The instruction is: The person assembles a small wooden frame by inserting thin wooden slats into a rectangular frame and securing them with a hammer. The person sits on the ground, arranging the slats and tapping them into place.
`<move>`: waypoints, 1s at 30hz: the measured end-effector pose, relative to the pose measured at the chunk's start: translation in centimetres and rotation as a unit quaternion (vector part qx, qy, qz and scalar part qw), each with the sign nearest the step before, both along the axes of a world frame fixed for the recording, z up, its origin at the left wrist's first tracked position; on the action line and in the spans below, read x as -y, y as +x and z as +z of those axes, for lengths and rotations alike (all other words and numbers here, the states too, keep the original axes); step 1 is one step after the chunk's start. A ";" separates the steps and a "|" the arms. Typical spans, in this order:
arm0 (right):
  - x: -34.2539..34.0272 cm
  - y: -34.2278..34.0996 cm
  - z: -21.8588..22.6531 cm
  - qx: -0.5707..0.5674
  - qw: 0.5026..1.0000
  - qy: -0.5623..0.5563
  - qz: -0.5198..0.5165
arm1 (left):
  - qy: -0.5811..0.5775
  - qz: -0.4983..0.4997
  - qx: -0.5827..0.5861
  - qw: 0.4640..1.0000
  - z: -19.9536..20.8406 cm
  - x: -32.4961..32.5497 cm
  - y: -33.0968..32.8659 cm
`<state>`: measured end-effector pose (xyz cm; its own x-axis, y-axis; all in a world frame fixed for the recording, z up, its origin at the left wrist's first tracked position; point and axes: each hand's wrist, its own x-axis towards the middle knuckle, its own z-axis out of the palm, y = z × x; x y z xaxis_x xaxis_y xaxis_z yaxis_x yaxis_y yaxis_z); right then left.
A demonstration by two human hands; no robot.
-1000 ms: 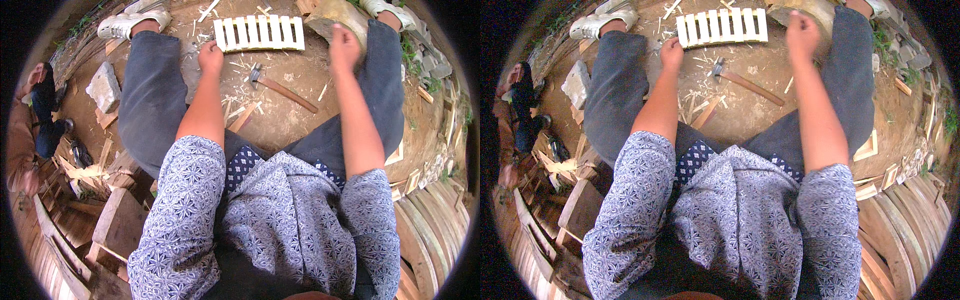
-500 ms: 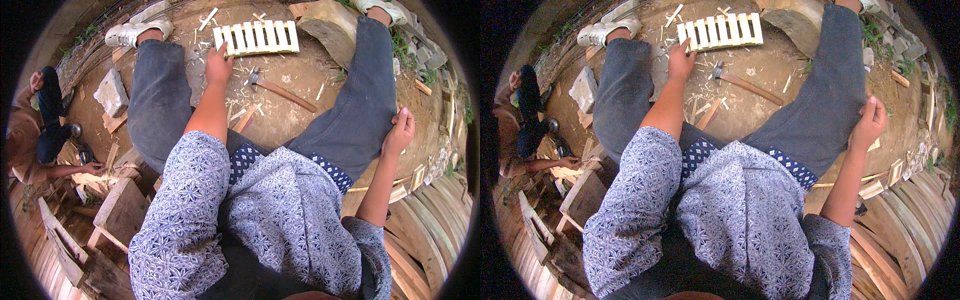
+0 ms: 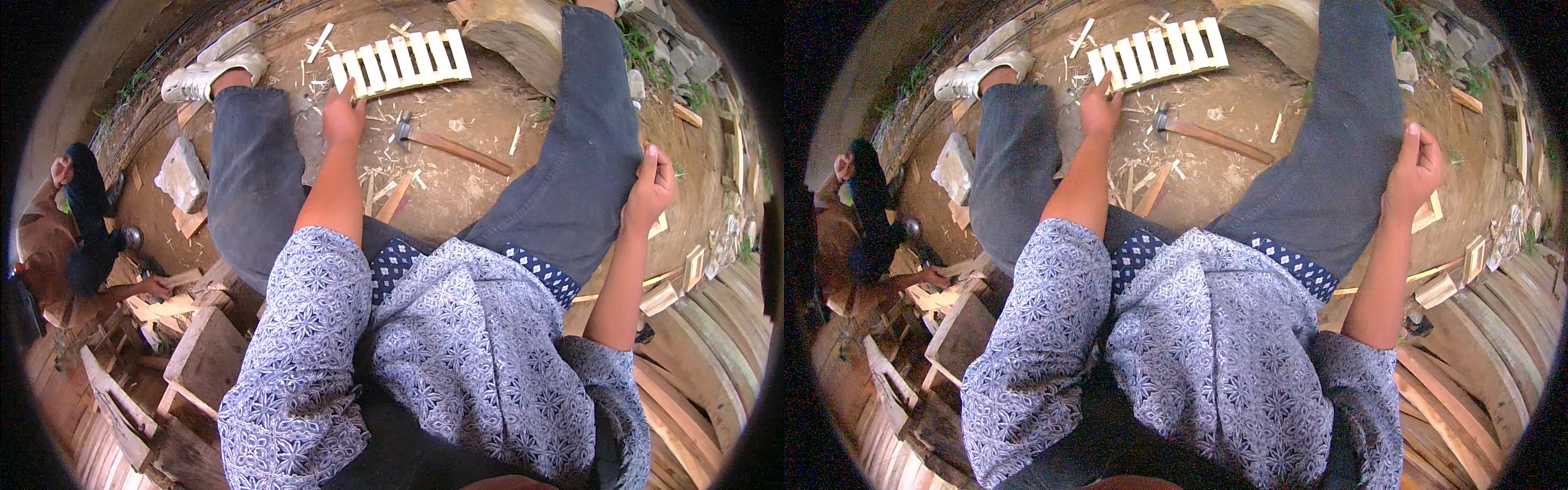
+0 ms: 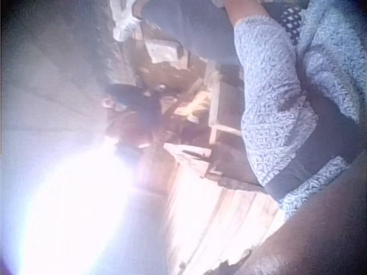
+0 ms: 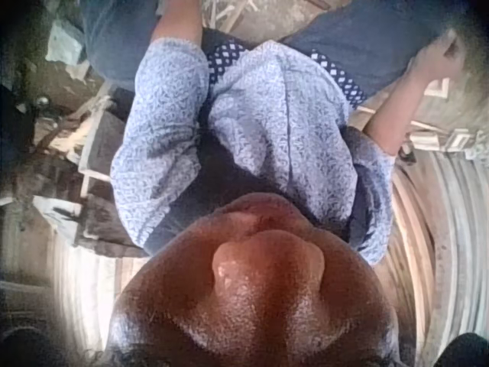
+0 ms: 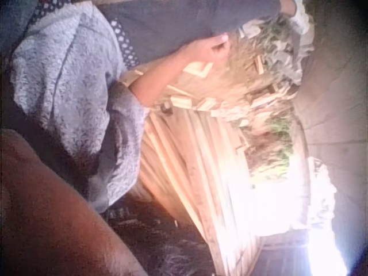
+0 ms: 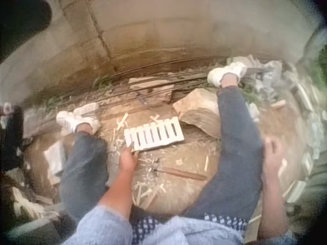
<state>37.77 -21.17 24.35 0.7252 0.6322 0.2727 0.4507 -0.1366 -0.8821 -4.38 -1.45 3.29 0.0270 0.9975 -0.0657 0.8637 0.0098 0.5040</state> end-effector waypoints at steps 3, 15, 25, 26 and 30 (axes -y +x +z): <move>0.6 0.2 0.3 -0.009 0.999 0.022 -0.044 | -0.028 0.002 0.001 1.000 -0.3 -0.5 1.1; 17.9 15.7 -7.8 0.083 0.923 -0.158 -0.342 | 0.094 -0.092 -0.061 0.989 -3.8 -1.5 -1.6; 15.1 17.6 -7.8 0.047 0.806 -0.568 -0.161 | 0.156 -0.118 0.055 0.979 -1.7 -2.9 -2.7; 14.3 17.9 -9.0 0.057 0.805 -0.565 -0.174 | 0.210 -0.081 -0.031 0.974 -1.8 -3.4 -3.3; 16.6 19.6 -10.7 0.074 0.849 -0.507 -0.130 | 0.161 0.008 0.081 0.984 1.7 -3.4 -1.6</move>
<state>57.36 -37.76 13.67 0.8819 0.4196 -0.2150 0.3846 -0.9040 -0.1868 -6.00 1.91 4.96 -0.0038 0.9660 0.2585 0.7730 -0.1612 0.6136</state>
